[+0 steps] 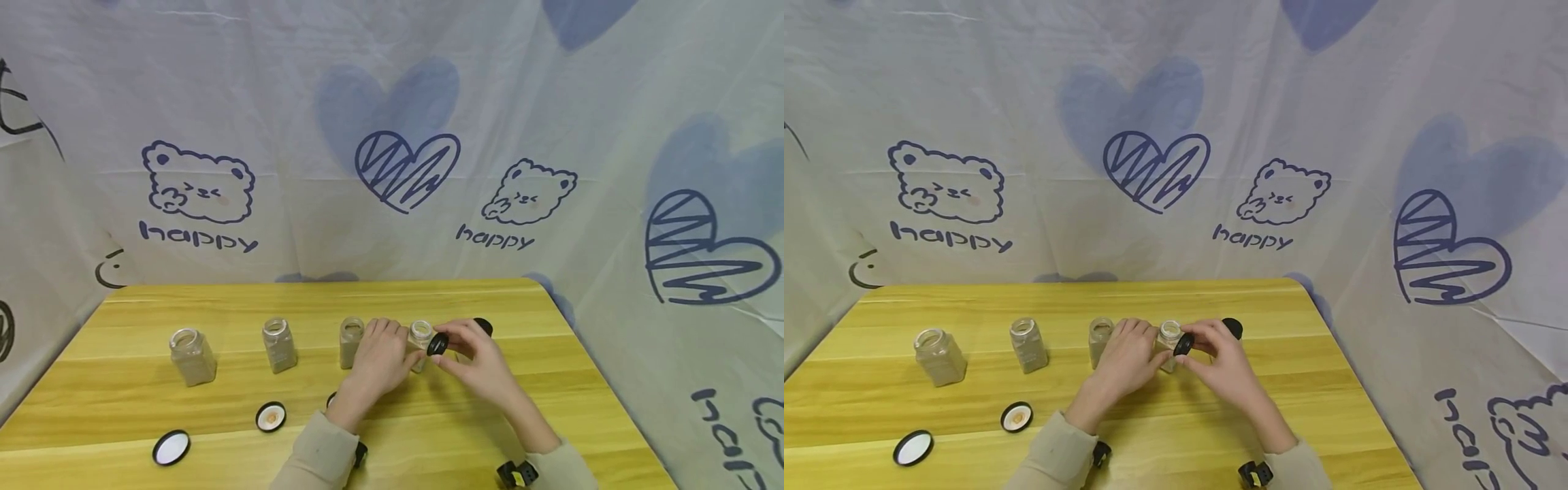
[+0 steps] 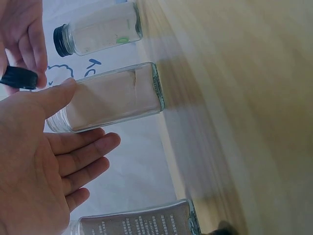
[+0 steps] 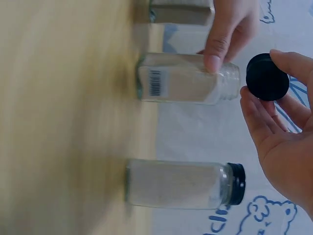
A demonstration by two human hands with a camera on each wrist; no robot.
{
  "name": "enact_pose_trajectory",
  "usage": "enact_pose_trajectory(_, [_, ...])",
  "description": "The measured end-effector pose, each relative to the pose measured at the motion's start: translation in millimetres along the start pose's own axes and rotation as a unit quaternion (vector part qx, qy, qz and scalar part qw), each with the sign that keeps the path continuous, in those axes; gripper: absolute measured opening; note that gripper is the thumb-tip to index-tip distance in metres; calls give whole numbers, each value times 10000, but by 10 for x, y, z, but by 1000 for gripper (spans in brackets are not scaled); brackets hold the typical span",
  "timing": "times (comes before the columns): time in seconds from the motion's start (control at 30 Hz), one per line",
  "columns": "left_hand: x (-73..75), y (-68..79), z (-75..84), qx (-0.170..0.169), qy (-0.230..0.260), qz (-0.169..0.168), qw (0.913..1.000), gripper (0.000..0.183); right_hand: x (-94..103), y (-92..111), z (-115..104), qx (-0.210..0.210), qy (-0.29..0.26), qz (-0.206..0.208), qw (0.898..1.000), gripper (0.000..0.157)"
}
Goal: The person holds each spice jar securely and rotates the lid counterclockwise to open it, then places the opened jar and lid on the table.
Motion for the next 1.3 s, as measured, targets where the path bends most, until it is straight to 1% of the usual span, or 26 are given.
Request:
enact_pose_trajectory(0.07, [1, -1, -3, 12, -10, -17, 10000, 55, -17, 39, 33, -110, -284, -86, 9995, 43])
enact_pose_trajectory(0.2, [-1, -4, -6, -5, -29, 24, 10000, 54, -67, 114, 111, -201, -794, -311, 9962, 43])
enact_pose_trajectory(0.33, [-6, -5, -10, -18, 33, 40, 10000, 55, -127, 181, 194, -302, -810, -520, 9949, 39])
enact_pose_trajectory(0.47, [-6, -4, -15, -14, 89, -8, 10000, 55, -186, 229, 240, -378, -652, -724, 9945, 30])
enact_pose_trajectory(0.6, [-5, -3, -16, -17, 94, -9, 10000, 56, -261, 258, 277, -441, -392, -1021, 9930, 25])
enact_pose_trajectory(0.77, [-4, 0, -18, -25, 88, 15, 10000, 55, -361, 286, 301, -361, 127, -1444, 9888, 24])
enact_pose_trajectory(0.87, [-6, 1, -20, -8, 81, -1, 10000, 56, -416, 309, 314, -313, 428, -1718, 9837, 23])
enact_pose_trajectory(0.97, [-10, 1, -21, 0, 68, -25, 10000, 56, -462, 332, 308, -149, 773, -1939, 9778, 24])
enact_pose_trajectory(1.1, [-12, 1, -19, 6, 50, -33, 10000, 56, -511, 344, 262, 114, 1176, -2116, 9702, 24])
enact_pose_trajectory(1.3, [-7, 3, -18, 38, 110, -93, 9999, 58, -571, 348, 214, 229, 1597, -2328, 9590, 27])
Point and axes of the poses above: each hand's wrist, its own y-axis away from the middle knuckle, its own x-axis out of the back of the hand, z = x × y, the point moved 5 cm from there along -y, towards the middle knuckle
